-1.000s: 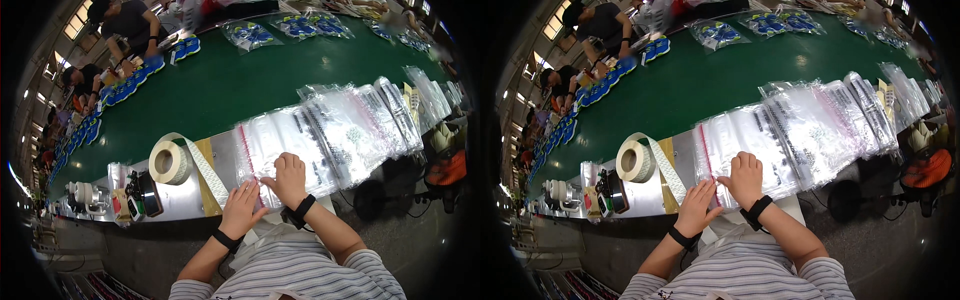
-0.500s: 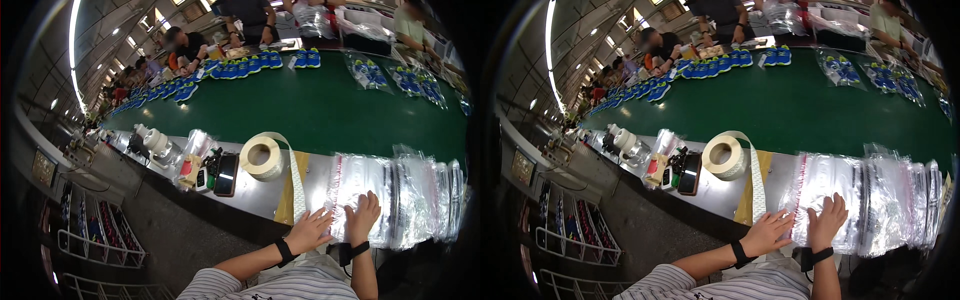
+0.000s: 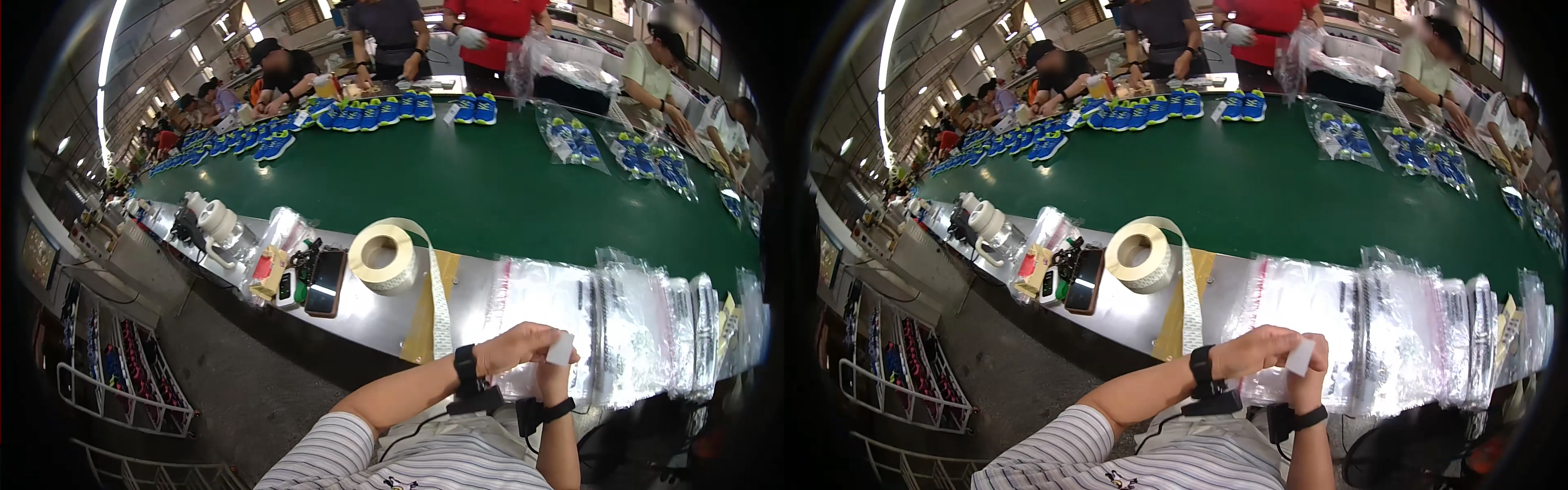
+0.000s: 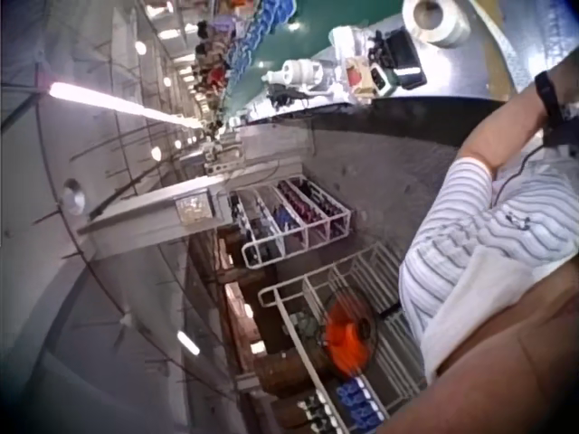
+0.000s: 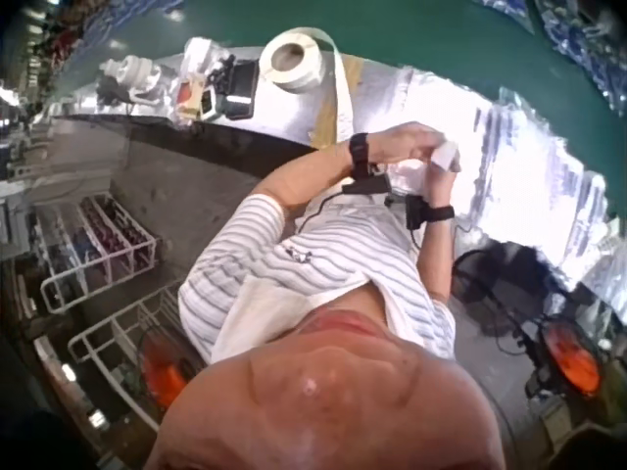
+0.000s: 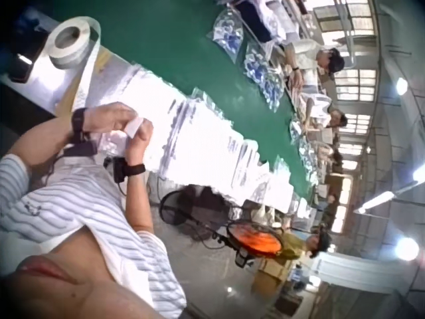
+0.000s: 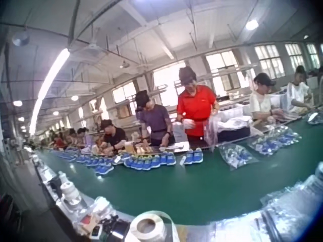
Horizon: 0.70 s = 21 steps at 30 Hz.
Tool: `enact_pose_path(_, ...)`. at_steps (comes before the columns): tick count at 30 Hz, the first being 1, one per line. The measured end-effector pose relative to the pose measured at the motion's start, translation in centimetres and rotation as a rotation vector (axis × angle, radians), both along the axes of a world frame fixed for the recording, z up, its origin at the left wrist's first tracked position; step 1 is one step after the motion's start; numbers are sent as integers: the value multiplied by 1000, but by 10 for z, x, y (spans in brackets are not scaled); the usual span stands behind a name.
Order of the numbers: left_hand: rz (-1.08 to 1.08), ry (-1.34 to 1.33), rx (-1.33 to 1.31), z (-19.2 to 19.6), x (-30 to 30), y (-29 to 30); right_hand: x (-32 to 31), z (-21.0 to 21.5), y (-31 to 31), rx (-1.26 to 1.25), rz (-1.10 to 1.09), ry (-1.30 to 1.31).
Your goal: The person repeatedly peels small white labels from a roll and applies them to the top of stacked clear plastic bags on a green table. The person handles the bags and labels by hand, working one at a time in a repetitive sequence.
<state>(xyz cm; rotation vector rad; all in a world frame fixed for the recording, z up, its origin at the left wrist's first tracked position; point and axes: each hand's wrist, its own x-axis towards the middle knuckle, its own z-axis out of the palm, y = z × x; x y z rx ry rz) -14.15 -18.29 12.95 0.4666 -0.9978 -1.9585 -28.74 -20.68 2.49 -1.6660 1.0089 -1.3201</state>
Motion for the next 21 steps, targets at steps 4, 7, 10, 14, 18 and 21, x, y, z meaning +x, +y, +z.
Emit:
enact_pose_path(4,57,141,437,-98,-3,-38,-32,57,1,569,-139,-256)
enact_pose_path(7,163,7,505,-79,-6,-45,-63,63,-2,470,-163,-184)
enact_pose_path(10,229,-530,317,-62,-29,-55,-54,75,-4,241,-53,-92)
enact_pose_path(14,46,-149,542,-71,-28,-58,-37,82,21,143,157,145)
enact_pose_path(18,64,194,691,-24,5,-20,-35,84,47,-191,139,559)
enact_pose_path(21,120,132,548,-7,36,22,-27,71,54,-339,-78,745)
